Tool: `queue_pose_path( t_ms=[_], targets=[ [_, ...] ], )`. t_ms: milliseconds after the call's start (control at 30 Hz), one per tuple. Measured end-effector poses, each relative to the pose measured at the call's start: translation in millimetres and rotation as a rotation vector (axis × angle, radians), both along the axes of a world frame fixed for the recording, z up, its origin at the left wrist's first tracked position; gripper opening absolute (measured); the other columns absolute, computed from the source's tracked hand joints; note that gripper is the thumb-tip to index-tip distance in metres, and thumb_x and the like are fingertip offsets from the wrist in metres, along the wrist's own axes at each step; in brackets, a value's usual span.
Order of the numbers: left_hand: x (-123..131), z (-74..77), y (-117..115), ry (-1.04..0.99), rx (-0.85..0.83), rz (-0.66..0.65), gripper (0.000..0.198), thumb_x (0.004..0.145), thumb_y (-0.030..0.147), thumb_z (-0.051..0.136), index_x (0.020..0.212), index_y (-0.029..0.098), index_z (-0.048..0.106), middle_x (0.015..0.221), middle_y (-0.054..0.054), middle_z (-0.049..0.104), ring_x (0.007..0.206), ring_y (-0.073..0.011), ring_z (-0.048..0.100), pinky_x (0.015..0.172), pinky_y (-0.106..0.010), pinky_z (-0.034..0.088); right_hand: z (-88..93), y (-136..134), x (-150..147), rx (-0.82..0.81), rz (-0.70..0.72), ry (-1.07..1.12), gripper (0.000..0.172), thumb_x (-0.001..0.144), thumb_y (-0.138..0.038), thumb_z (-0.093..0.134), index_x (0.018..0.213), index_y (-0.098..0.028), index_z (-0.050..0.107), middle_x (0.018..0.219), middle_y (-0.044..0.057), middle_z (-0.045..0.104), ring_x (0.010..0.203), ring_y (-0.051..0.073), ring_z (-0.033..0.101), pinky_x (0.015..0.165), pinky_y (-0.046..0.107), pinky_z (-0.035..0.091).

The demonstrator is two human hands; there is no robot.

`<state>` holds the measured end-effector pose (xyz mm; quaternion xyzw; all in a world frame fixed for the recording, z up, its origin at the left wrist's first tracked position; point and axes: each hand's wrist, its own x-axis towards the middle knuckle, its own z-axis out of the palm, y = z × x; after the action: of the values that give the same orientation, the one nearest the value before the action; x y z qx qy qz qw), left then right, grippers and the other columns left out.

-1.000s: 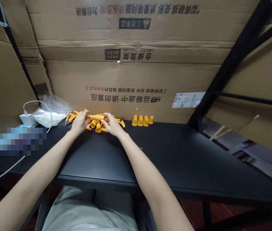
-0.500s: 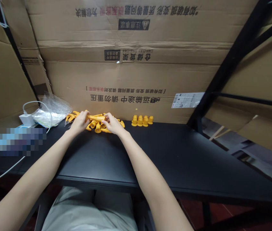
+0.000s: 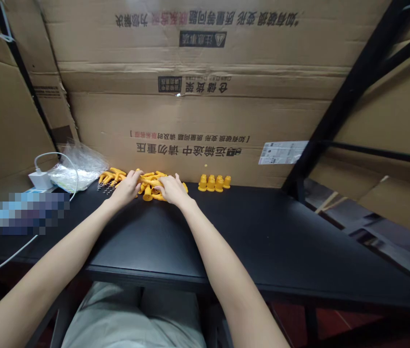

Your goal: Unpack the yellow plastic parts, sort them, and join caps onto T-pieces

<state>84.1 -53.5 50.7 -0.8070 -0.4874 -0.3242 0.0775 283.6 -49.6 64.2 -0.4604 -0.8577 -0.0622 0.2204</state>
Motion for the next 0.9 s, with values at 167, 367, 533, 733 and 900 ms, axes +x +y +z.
queue_pose_path(
  t_ms=[167, 367, 533, 733, 900],
  targets=[
    [-3.8, -7.7, 9.3, -0.146, -0.053, -0.057, 0.044, 0.077, 0.007, 0.044, 0.12, 0.014, 0.041, 0.098, -0.01, 0.059, 0.087, -0.0207, 0.059, 0.082, -0.037, 0.048, 1.3, -2.0, -1.5, 0.086, 0.012, -0.046, 0.022, 0.091, -0.028, 0.053, 0.106, -0.016, 0.063, 0.105, 0.012, 0.068, 0.103, 0.024, 0.059, 0.111, 0.055, 0.021],
    [-7.7, -8.4, 11.8, -0.187, 0.113, -0.089, 0.062, 0.083, 0.01, 0.04, 0.143, 0.015, 0.026, 0.11, -0.012, 0.056, 0.09, -0.0183, 0.058, 0.086, -0.035, 0.046, -8.8, 7.4, -4.5, 0.041, 0.071, 0.113, 0.021, 0.092, -0.03, 0.05, 0.103, -0.018, 0.063, 0.104, 0.01, 0.068, 0.1, 0.022, 0.059, 0.105, 0.051, 0.031],
    [-8.7, -7.4, 11.3, -0.061, 0.158, -0.049, 0.067, 0.088, 0.012, 0.038, 0.151, 0.021, 0.017, 0.097, -0.005, 0.054, 0.079, -0.0141, 0.055, 0.083, -0.031, 0.046, -17.6, 17.5, -3.1, -0.055, 0.114, 0.244, 0.022, 0.091, -0.028, 0.052, 0.105, -0.016, 0.063, 0.103, 0.011, 0.069, 0.098, 0.021, 0.06, 0.09, 0.038, 0.043],
    [-4.0, -3.9, 7.9, 0.039, 0.071, 0.071, 0.065, 0.091, 0.013, 0.036, 0.151, 0.019, 0.016, 0.101, -0.008, 0.054, 0.079, -0.0146, 0.057, 0.081, -0.03, 0.046, -18.5, 18.4, -3.0, -0.123, 0.121, 0.275, 0.023, 0.09, -0.027, 0.051, 0.105, -0.016, 0.065, 0.099, 0.01, 0.069, 0.094, 0.02, 0.062, 0.085, 0.036, 0.045],
    [1.8, 0.4, 5.2, 0.017, -0.035, 0.151, 0.066, 0.09, 0.015, 0.041, 0.151, 0.017, 0.018, 0.099, -0.01, 0.058, 0.081, -0.0166, 0.06, 0.081, -0.032, 0.046, -13.2, 10.7, -7.0, -0.03, 0.051, 0.17, 0.019, 0.091, -0.026, 0.052, 0.099, -0.016, 0.065, 0.099, 0.011, 0.068, 0.097, 0.023, 0.06, 0.094, 0.043, 0.041]
  ],
)
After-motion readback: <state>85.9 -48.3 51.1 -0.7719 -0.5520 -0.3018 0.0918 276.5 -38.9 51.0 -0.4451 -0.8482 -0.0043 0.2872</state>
